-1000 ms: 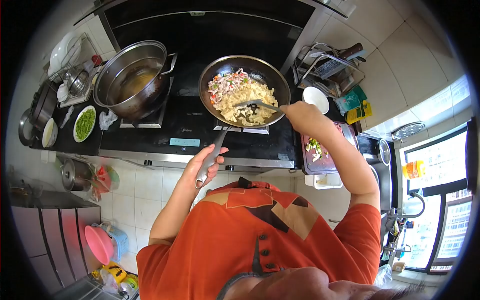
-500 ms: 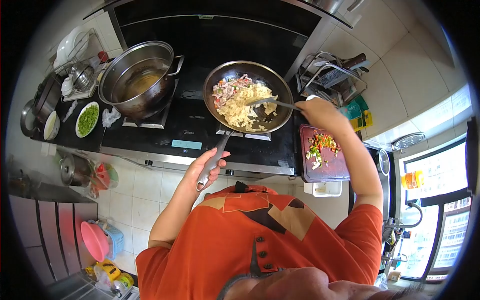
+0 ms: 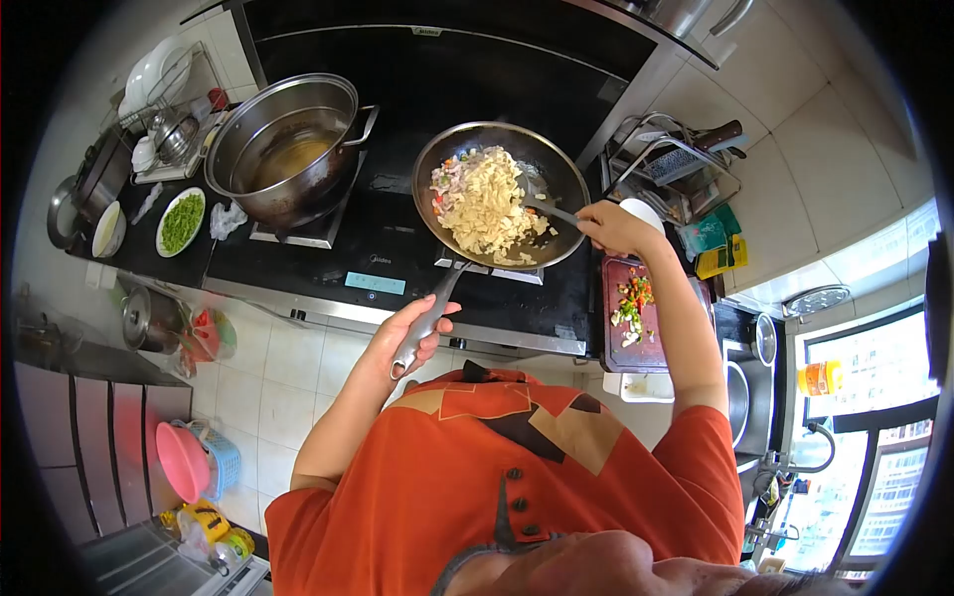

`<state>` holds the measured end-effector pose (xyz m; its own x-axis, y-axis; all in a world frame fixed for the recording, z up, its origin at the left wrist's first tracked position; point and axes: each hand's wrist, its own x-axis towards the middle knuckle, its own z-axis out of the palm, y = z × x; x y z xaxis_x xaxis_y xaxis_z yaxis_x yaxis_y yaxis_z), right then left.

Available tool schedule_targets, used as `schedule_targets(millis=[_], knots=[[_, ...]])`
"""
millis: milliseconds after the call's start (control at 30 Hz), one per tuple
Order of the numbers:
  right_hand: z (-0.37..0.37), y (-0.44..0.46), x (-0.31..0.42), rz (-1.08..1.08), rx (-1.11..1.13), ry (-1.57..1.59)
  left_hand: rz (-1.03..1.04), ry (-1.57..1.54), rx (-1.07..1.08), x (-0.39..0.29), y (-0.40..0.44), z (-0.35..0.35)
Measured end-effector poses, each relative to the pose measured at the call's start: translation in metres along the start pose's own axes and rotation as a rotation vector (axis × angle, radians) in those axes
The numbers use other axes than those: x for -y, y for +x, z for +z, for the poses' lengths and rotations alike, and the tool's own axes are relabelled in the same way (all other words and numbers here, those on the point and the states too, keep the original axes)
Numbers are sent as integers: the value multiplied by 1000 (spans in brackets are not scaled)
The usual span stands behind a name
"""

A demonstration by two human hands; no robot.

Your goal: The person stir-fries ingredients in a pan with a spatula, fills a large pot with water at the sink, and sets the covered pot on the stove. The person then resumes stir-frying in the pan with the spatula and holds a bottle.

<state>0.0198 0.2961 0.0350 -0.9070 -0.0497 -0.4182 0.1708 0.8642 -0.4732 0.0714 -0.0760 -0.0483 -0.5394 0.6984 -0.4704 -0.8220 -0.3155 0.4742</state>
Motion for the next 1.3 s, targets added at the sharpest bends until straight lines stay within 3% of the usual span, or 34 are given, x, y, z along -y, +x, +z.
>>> schedule_targets(millis=[33, 200, 333, 400, 500, 667, 767, 967, 1033, 1100, 1167, 1300], knots=[[2, -8, 2, -114, -75, -149, -5, 3, 6, 0, 1, 0], [-5, -63, 41, -275, -311, -462, -6, -29, 55, 2, 6, -7], [-19, -106, 75, -336, -302, -582, -18, -4, 13, 0, 6, -7], [-9, -113, 95, -283, -160, -760, -24, -15, 28, 1, 7, -9], [38, -76, 109, -193, -142, -903, -27, -4, 44, 1, 7, -11], [50, 1, 103, -59, -366, -883, -33, 80, 14, -6, 4, -11], [30, -12, 96, -86, -432, -876, -46, 116, 27, -12, 5, -16], [-4, -94, 102, -96, -300, -998, -110, 118, 69, -23, 8, -24], [7, -89, 100, -6, -231, -988, -101, 155, 67, -26, 6, -22], [34, -60, 86, 61, -299, -970, -109, 181, 71, -32, 0, -16], [53, -25, 68, -33, -496, -966, -104, 163, 77, -25, 6, -23], [26, -30, 68, 10, -467, -968, -74, 196, 49, -28, 6, -26]])
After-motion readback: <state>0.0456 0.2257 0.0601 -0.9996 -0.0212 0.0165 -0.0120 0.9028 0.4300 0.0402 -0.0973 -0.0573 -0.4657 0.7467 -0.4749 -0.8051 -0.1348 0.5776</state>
